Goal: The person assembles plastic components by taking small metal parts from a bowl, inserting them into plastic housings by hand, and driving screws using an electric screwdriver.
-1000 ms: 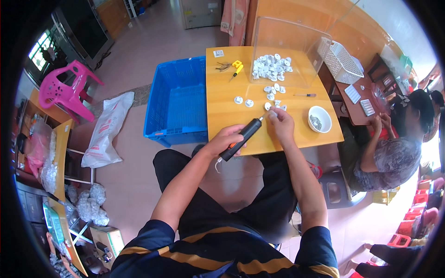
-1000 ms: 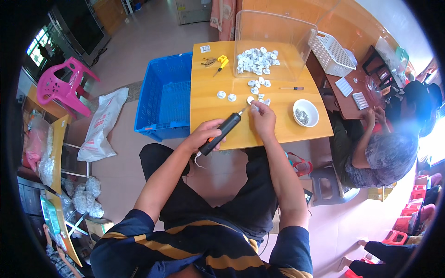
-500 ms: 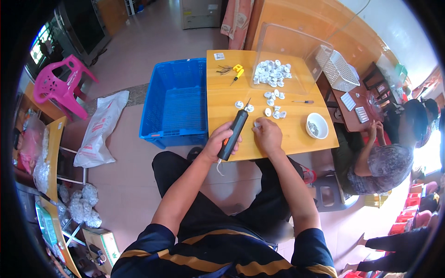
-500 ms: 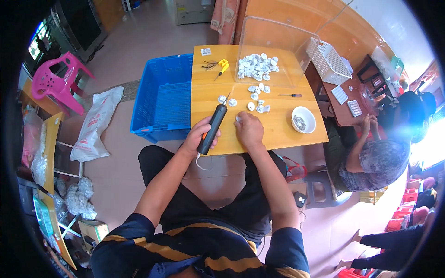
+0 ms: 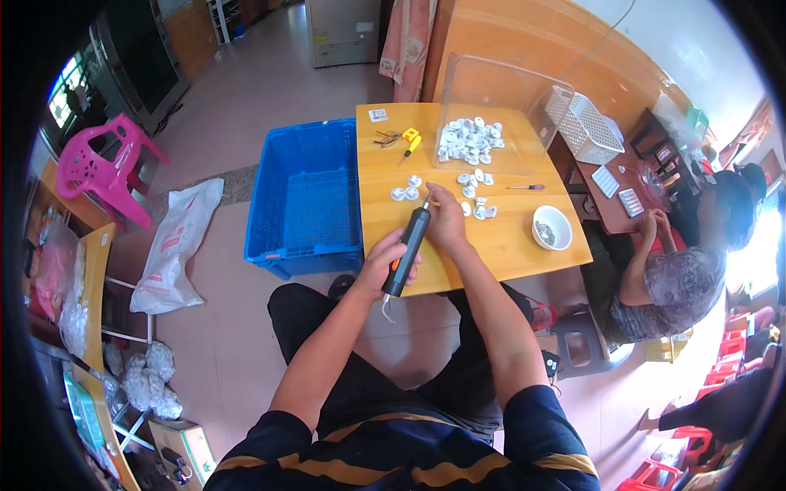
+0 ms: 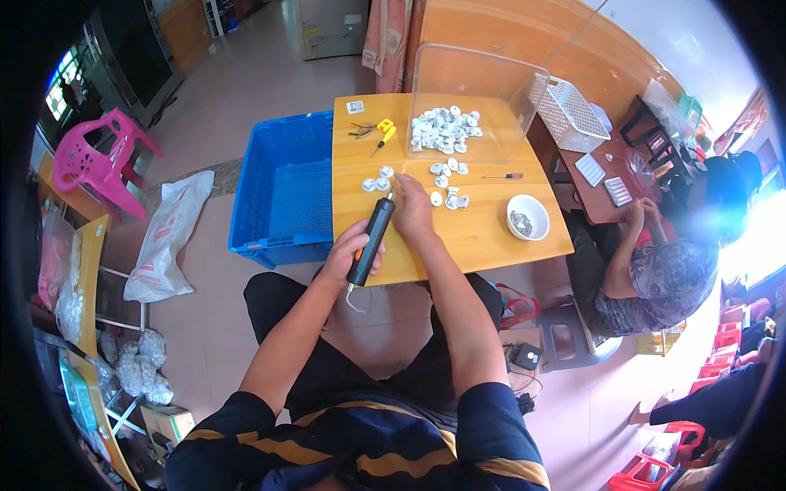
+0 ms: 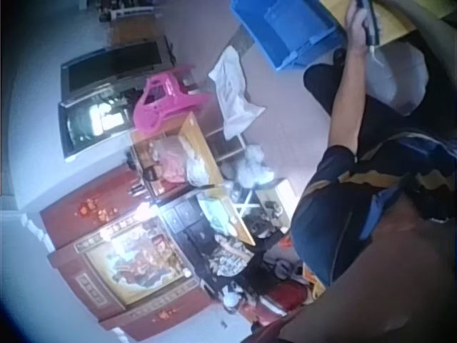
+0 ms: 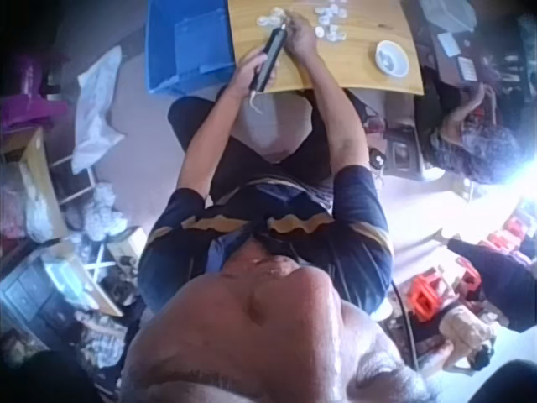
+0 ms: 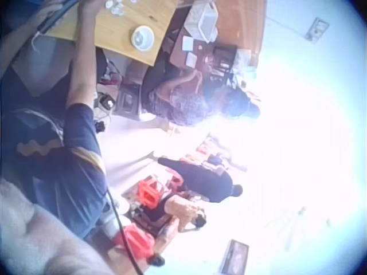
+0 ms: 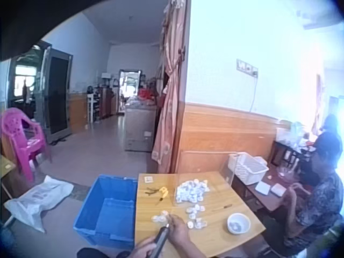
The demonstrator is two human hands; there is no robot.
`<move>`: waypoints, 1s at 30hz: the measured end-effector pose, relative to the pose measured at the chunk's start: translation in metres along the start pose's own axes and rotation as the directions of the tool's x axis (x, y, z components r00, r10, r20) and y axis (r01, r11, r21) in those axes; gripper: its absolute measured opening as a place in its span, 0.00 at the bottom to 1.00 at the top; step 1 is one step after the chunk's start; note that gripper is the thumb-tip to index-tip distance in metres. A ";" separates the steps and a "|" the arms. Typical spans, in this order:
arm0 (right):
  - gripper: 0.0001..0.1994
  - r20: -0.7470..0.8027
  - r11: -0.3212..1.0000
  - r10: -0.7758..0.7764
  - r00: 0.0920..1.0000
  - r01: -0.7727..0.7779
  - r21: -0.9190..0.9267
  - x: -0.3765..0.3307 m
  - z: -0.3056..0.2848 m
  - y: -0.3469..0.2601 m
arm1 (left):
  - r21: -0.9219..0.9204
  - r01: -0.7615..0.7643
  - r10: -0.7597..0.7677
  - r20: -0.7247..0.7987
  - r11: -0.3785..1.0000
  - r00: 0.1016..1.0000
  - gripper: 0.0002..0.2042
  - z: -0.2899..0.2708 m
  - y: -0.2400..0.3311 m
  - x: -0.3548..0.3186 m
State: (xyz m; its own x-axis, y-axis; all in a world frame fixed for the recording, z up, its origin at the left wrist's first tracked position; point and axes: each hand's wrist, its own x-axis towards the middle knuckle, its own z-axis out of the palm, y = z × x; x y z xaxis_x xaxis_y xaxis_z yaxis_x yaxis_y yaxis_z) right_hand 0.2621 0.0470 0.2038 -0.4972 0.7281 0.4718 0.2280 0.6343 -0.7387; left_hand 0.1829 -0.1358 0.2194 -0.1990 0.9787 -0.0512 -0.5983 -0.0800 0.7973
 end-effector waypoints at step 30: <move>0.10 0.114 0.585 0.319 0.941 -0.101 -0.805 0.017 -0.235 0.129 | 0.103 0.059 -0.062 0.028 0.993 0.998 0.27 0.000 -0.009 0.003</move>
State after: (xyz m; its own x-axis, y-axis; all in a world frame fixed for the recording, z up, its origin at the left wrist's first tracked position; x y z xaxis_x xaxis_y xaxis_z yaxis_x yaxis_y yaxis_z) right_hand 0.4801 0.2019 0.2297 -0.4905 0.8578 0.1536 0.8572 0.5067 -0.0920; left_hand 0.1875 -0.1324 0.2122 -0.1397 0.9867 -0.0835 -0.5254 -0.0024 0.8509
